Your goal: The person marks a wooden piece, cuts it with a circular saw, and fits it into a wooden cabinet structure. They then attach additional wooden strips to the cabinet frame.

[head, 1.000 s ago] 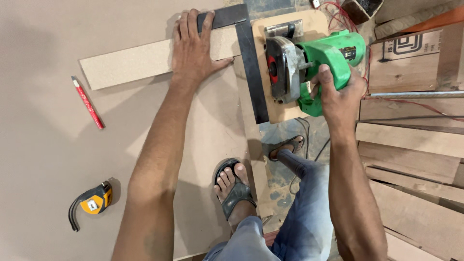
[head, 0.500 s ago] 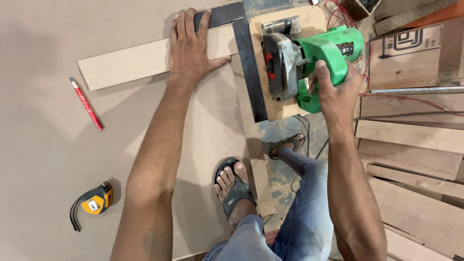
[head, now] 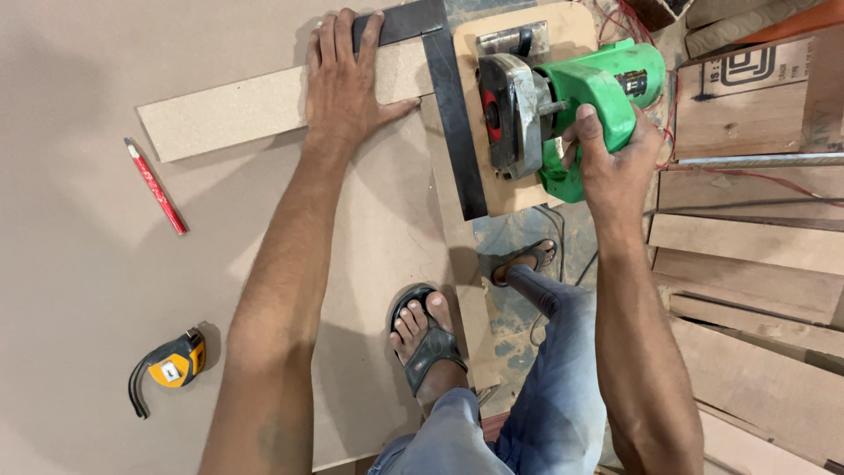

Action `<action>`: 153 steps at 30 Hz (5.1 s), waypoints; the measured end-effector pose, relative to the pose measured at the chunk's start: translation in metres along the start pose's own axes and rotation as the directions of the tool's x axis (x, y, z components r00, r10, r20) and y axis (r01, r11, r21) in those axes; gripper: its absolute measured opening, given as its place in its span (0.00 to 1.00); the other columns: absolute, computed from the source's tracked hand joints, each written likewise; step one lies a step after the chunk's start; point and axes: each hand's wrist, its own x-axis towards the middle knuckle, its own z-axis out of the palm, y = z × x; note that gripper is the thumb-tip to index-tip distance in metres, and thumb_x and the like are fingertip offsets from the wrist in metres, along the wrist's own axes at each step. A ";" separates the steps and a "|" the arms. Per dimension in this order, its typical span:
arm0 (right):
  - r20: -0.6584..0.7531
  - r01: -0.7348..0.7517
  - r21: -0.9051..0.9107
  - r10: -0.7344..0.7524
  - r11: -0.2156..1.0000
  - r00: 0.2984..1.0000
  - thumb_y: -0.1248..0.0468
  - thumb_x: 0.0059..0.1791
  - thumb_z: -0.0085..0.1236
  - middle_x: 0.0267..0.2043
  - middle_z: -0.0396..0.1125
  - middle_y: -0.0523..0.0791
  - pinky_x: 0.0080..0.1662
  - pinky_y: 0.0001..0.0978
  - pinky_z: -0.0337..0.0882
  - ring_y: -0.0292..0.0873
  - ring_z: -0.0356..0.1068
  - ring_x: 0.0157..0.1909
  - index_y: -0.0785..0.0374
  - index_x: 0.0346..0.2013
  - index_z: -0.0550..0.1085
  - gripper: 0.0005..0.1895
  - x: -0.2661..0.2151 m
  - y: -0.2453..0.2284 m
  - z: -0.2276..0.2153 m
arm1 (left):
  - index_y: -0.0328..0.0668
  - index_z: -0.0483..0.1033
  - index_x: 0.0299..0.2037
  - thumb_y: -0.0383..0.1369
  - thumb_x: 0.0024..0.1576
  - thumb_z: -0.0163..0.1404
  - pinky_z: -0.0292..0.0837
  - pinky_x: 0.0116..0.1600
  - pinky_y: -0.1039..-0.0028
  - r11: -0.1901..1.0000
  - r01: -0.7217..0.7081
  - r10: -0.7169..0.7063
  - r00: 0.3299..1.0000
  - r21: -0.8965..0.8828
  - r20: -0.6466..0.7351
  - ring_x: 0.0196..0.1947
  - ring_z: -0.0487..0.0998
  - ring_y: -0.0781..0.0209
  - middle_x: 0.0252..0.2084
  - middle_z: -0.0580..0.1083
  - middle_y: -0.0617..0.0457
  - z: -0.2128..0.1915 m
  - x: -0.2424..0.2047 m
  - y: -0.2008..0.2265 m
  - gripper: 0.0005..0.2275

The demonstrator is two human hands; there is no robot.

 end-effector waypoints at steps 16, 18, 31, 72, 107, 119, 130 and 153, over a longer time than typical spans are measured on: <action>-0.009 -0.008 -0.005 0.008 1.000 1.000 0.58 0.61 0.58 0.32 0.71 0.44 0.30 0.27 0.68 0.35 0.69 0.27 0.73 0.45 0.73 0.16 0.002 0.001 0.000 | 0.50 0.54 0.74 0.66 0.40 0.68 0.44 0.76 0.45 1.000 -0.019 0.019 1.000 -0.002 -0.022 0.73 0.48 0.38 0.70 0.54 0.40 -0.004 -0.001 0.000 0.55; -0.012 -0.005 -0.022 0.005 1.000 1.000 0.58 0.61 0.57 0.31 0.71 0.44 0.30 0.27 0.68 0.35 0.69 0.27 0.73 0.44 0.74 0.16 0.002 0.001 0.000 | 0.50 0.53 0.74 0.66 0.39 0.68 0.44 0.75 0.45 1.000 -0.015 0.015 1.000 0.000 -0.018 0.72 0.48 0.38 0.70 0.54 0.40 -0.003 -0.002 0.000 0.55; 0.005 0.001 -0.088 0.000 0.996 1.000 0.61 0.63 0.57 0.29 0.68 0.45 0.32 0.29 0.66 0.36 0.68 0.28 0.73 0.43 0.74 0.14 -0.004 -0.001 -0.001 | 0.50 0.50 0.77 0.66 0.44 0.66 0.45 0.76 0.44 0.999 -0.016 0.015 1.000 0.044 0.020 0.75 0.47 0.38 0.73 0.52 0.38 -0.009 -0.002 0.000 0.55; -0.095 -0.105 -0.047 0.100 0.993 0.990 0.64 0.54 0.60 0.29 0.72 0.43 0.28 0.27 0.68 0.32 0.69 0.25 0.68 0.42 0.76 0.09 -0.007 0.004 -0.014 | 0.42 0.60 0.72 0.60 0.41 0.65 0.50 0.71 0.44 0.999 -0.038 0.038 0.999 0.003 0.002 0.70 0.55 0.35 0.67 0.58 0.33 -0.052 -0.001 0.020 0.50; -0.085 -0.089 -0.031 0.086 0.996 0.993 0.62 0.56 0.59 0.28 0.69 0.42 0.29 0.27 0.68 0.34 0.68 0.25 0.71 0.40 0.73 0.12 0.001 0.001 0.003 | 0.47 0.56 0.73 0.63 0.40 0.65 0.46 0.75 0.43 1.000 0.005 -0.005 0.995 -0.004 0.103 0.72 0.50 0.37 0.68 0.55 0.38 -0.037 0.003 0.014 0.53; -0.099 -0.095 -0.048 0.090 0.994 0.991 0.65 0.56 0.58 0.31 0.72 0.44 0.30 0.27 0.70 0.34 0.70 0.27 0.72 0.42 0.74 0.10 0.001 -0.006 0.007 | 0.50 0.54 0.73 0.66 0.37 0.65 0.44 0.73 0.42 1.000 0.003 -0.003 0.995 0.003 0.101 0.72 0.49 0.35 0.69 0.54 0.37 -0.023 0.005 0.007 0.55; -0.110 -0.087 -0.061 0.080 0.994 0.991 0.63 0.56 0.58 0.30 0.72 0.45 0.30 0.27 0.70 0.34 0.71 0.27 0.72 0.42 0.74 0.11 0.003 -0.003 0.009 | 0.51 0.53 0.74 0.68 0.38 0.63 0.42 0.74 0.42 1.000 0.007 -0.011 0.988 0.022 0.151 0.73 0.47 0.36 0.71 0.53 0.37 -0.021 0.008 0.006 0.56; -0.127 -0.052 -0.114 0.037 0.992 0.991 0.65 0.57 0.58 0.29 0.70 0.43 0.28 0.27 0.68 0.34 0.70 0.25 0.72 0.41 0.73 0.10 0.023 -0.006 0.019 | 0.46 0.55 0.74 0.66 0.41 0.63 0.44 0.74 0.42 0.999 -0.027 0.024 0.991 0.017 0.131 0.72 0.49 0.37 0.69 0.55 0.36 -0.033 0.006 0.007 0.54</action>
